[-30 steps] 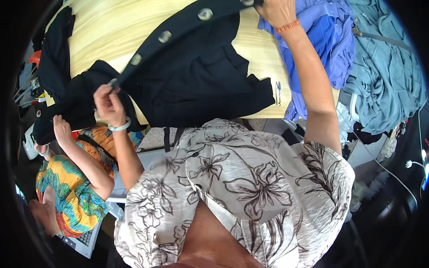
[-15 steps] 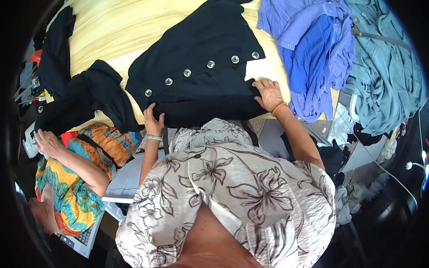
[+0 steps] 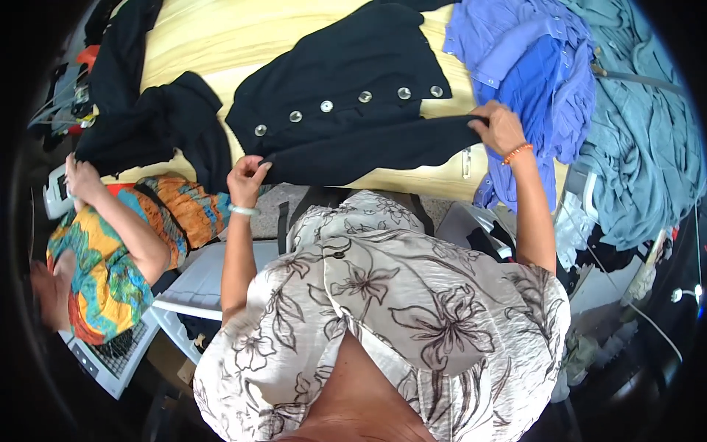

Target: Inspecting black garments for quality control, checking eyelets, and trimming loose threads with scissors.

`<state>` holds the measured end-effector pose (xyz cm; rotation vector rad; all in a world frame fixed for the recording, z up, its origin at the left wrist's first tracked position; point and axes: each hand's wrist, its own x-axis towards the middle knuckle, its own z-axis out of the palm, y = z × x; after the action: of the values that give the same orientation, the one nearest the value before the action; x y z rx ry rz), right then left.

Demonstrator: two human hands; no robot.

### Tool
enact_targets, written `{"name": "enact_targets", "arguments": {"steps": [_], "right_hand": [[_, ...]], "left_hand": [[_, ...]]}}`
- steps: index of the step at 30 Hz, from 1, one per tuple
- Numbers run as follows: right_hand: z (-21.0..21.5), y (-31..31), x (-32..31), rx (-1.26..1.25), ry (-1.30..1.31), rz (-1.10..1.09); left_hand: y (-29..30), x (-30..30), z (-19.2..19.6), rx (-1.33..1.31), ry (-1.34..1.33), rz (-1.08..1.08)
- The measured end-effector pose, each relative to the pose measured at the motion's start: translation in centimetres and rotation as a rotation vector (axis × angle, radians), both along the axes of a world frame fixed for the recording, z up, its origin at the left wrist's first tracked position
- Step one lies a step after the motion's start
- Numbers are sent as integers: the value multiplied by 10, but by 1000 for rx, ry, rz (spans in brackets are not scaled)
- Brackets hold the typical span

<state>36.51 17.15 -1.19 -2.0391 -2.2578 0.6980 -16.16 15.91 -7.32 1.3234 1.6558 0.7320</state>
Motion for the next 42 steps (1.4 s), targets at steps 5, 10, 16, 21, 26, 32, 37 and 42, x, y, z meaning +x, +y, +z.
{"name": "enact_targets", "arguments": {"steps": [5,10,16,21,26,32,37,42], "right_hand": [[-3,38,-107,304,240,-21],[-17,27,-278,200,613,250],[-73,29,-349,4,657,344],[-58,29,-353,-88,680,228],[-76,26,-350,-140,580,212],[-71,15,-349,-89,515,211],[-70,5,-352,-20,527,193],[-71,4,-361,36,486,139]], "left_hand": [[24,6,-15,22,-61,11],[14,-9,-23,15,-220,-78],[7,-5,-11,109,-184,-131],[3,-13,-18,216,-92,-77],[22,-21,-29,140,-84,-223],[63,-4,-37,385,439,-308],[71,-2,-53,199,512,-343],[65,-3,-61,-30,-13,-315]]}}
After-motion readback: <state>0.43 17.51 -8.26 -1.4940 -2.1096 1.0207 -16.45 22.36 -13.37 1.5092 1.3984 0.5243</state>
